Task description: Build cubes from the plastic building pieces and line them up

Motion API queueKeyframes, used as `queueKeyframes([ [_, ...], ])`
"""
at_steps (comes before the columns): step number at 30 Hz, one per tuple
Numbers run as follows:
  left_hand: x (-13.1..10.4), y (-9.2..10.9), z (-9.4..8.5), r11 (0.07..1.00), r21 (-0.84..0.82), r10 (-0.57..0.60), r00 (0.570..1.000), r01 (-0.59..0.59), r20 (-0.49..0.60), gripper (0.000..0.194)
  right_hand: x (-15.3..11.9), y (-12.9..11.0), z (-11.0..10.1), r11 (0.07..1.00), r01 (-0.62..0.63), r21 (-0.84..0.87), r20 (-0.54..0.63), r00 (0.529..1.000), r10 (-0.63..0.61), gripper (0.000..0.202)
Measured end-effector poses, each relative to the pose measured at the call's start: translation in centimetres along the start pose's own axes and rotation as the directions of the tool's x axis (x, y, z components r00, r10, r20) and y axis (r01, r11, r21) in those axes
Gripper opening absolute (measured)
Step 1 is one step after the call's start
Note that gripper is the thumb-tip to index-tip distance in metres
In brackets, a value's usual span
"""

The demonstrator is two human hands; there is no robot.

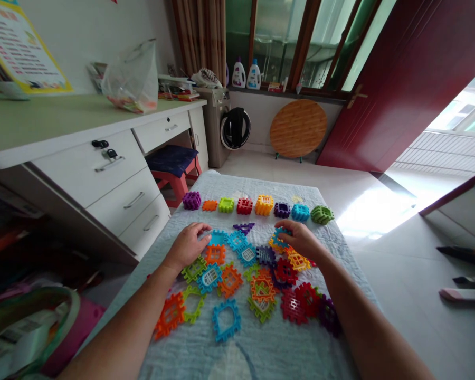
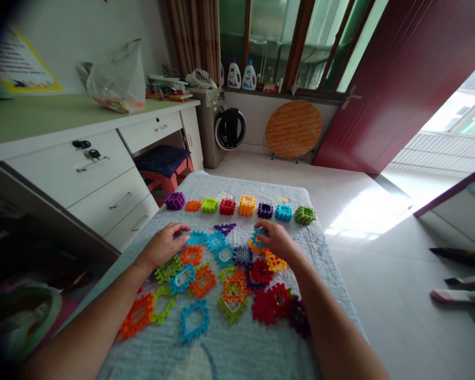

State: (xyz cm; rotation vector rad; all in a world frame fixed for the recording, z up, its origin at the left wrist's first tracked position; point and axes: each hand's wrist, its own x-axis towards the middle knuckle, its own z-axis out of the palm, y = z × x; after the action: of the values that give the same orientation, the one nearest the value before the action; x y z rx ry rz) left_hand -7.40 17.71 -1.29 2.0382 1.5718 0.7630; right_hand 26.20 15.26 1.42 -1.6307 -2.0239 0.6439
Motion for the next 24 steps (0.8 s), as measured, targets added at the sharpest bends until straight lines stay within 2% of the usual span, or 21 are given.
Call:
queueKeyframes([
  [3, 0.0, 0.0, 0.0, 1.000, -0.006, 0.001, 1.000, -0.001, -0.006, 0.025, 0.1, -0.3, 0.3, 0.975, 0.043, -0.218, -0.112, 0.991, -0.069, 0.034],
  [5, 0.0, -0.1, 0.0, 1.000, -0.008, 0.002, 1.000, -0.003, -0.009, 0.025, 0.0, -1.5, 0.5, 0.958, 0.097, -0.269, -0.112, 0.985, -0.131, 0.033],
  [8, 0.0, -0.1, 0.0, 1.000, -0.012, 0.007, 1.000, -0.007, -0.010, 0.025, -0.2, -4.6, 1.3, 0.935, 0.266, -0.234, 0.080, 0.964, -0.255, 0.023],
  [11, 0.0, 0.0, -0.1, 1.000, -0.027, 0.008, 1.000, -0.008, -0.017, 0.026, -0.5, -7.6, 2.8, 0.877, 0.407, -0.256, 0.286, 0.898, -0.334, 0.029],
  [14, -0.1, 0.2, -0.2, 1.000, -0.028, 0.012, 1.000, -0.013, -0.020, 0.026, -0.8, -9.2, 4.2, 0.823, 0.425, -0.376, 0.337, 0.890, -0.306, 0.040],
  [16, -0.1, 0.4, -0.2, 1.000, -0.022, 0.016, 1.000, -0.017, -0.020, 0.026, -0.8, -9.5, 4.7, 0.802, 0.422, -0.424, 0.346, 0.893, -0.288, 0.040],
  [21, -0.2, 0.7, -0.3, 0.999, -0.025, 0.026, 0.999, -0.026, -0.019, 0.024, -0.2, -9.8, 4.6, 0.784, 0.429, -0.450, 0.360, 0.890, -0.281, 0.021],
  [24, -0.1, 0.6, -0.2, 0.999, -0.027, 0.033, 0.999, -0.033, -0.021, 0.024, 0.5, -9.9, 4.1, 0.824, 0.388, -0.414, 0.307, 0.911, -0.275, 0.013],
])
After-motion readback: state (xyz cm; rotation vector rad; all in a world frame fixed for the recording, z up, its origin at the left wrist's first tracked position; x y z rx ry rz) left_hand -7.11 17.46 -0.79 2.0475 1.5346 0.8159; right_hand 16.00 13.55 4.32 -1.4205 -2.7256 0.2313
